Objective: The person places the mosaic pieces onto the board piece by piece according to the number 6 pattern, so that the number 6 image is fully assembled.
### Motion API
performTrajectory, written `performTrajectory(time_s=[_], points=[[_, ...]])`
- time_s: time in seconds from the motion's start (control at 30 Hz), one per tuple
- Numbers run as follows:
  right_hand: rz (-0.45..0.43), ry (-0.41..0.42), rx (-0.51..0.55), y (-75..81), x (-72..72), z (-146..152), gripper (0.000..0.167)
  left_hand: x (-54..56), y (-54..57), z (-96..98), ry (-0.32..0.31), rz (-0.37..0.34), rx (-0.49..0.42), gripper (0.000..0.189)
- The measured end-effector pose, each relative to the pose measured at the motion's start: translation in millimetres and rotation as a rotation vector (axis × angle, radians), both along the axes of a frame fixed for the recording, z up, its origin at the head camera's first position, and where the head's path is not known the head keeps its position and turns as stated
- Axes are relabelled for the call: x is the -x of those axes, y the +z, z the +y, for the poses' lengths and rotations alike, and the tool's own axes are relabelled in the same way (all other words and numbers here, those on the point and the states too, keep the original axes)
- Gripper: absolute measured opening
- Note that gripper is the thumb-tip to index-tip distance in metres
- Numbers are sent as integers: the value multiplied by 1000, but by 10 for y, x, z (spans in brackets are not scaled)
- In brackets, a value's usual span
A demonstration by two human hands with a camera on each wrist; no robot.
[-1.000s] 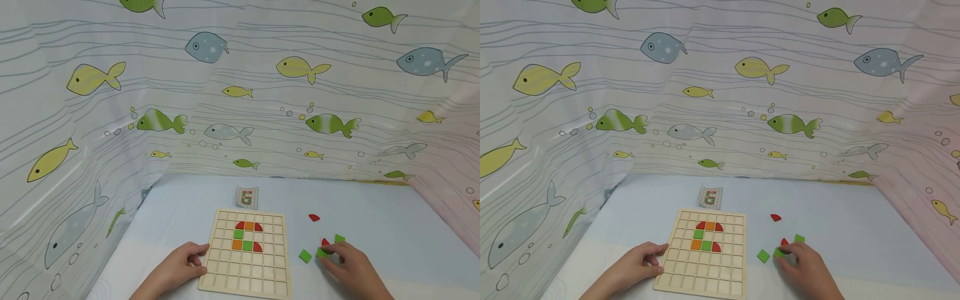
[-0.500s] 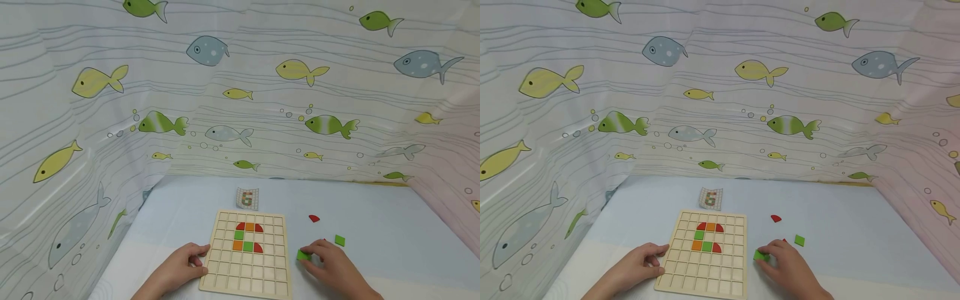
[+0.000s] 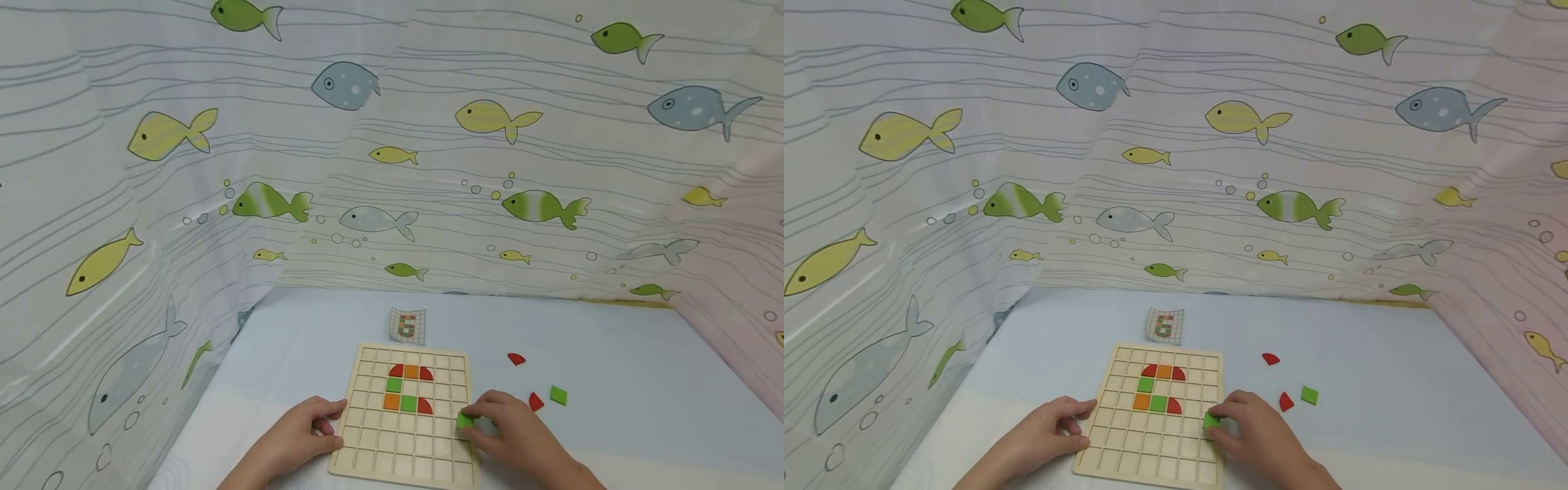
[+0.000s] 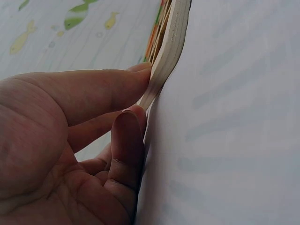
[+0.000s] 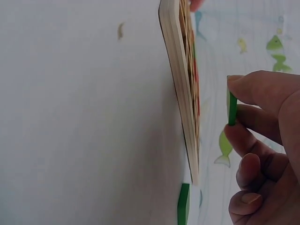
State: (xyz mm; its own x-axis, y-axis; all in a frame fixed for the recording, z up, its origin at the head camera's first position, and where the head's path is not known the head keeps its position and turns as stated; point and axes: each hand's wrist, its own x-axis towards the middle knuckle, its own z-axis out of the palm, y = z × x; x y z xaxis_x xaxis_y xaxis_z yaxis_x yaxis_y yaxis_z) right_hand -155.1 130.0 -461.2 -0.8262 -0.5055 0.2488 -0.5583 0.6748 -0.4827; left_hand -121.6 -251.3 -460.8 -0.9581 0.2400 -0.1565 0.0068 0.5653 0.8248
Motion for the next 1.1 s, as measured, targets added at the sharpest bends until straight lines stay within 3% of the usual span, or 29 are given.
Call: performTrajectory(time_s=[0.23, 0.73, 1.1], points=[[-7, 10, -9, -22, 22, -115, 21, -6, 20, 13, -4, 7, -1, 64], [-81, 119, -20, -32, 84, -362, 24, -10, 26, 16, -5, 24, 6, 63], [-38, 157, -60, -28, 107, -506, 27, -1, 28, 12, -9, 11, 17, 64]])
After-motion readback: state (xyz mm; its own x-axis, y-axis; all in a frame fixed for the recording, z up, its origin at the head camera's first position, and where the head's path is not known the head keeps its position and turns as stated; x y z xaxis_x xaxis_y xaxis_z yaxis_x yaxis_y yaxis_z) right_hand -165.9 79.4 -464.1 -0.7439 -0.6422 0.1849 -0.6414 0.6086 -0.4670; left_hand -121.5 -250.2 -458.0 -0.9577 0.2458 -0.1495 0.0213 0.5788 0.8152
